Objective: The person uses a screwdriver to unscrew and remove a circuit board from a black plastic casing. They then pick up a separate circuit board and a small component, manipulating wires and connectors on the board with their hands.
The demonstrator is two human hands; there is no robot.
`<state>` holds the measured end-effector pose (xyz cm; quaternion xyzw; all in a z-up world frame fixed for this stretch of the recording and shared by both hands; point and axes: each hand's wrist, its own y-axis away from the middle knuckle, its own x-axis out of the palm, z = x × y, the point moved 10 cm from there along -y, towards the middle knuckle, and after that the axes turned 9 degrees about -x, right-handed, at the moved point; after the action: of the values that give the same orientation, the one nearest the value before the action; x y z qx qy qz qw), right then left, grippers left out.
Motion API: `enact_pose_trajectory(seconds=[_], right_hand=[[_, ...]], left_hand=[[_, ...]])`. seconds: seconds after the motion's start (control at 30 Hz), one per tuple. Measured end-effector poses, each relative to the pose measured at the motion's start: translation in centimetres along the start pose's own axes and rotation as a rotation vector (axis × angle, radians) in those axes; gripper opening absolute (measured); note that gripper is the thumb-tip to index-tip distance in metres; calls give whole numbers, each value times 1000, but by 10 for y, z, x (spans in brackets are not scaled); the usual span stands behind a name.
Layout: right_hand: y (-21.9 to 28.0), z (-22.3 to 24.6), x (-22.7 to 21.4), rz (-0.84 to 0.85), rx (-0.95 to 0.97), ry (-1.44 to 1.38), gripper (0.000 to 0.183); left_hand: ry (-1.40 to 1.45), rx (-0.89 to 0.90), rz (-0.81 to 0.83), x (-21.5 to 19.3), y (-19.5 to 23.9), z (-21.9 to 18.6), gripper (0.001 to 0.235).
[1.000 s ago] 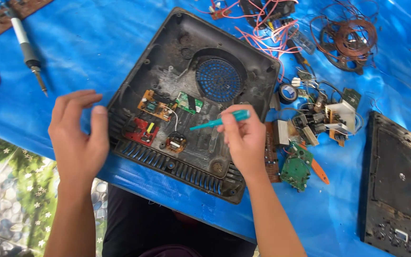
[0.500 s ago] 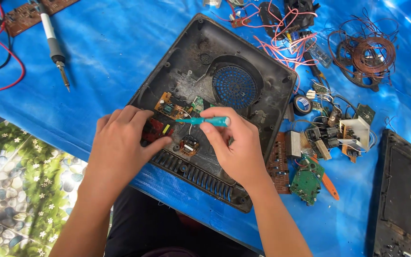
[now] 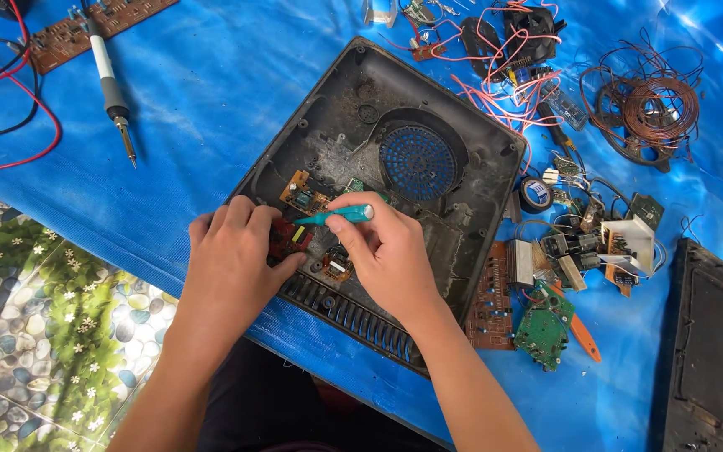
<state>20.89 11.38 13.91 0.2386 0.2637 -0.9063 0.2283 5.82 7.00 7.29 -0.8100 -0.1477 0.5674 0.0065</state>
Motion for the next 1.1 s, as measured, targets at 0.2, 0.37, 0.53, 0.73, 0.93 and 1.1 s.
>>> enact_pose_trajectory(seconds=[0.2,0.37,0.53,0.73,0.93,1.1], right_hand=[[3,-1,-1,3,23,-6,14],[4,-3,0,20,32,14,16],[6,0,-4,-76,-97,-45,15],[7,12,-7,-76,-108,-31,16],[10,14,-8,-86,-141,-28,17],[8,20,-13,4,-48,93,18]], left_hand=[[45,-25,49,0,-2,-2,46],[80,-35,99,-2,-6,-6,46],[5,-104,215,-7,-7,-9,45],[25,-85,183,-5,-5,-8,45],[40,-64,146,-3,-1,-6,44],[29,-104,72,19,-3,11,50]])
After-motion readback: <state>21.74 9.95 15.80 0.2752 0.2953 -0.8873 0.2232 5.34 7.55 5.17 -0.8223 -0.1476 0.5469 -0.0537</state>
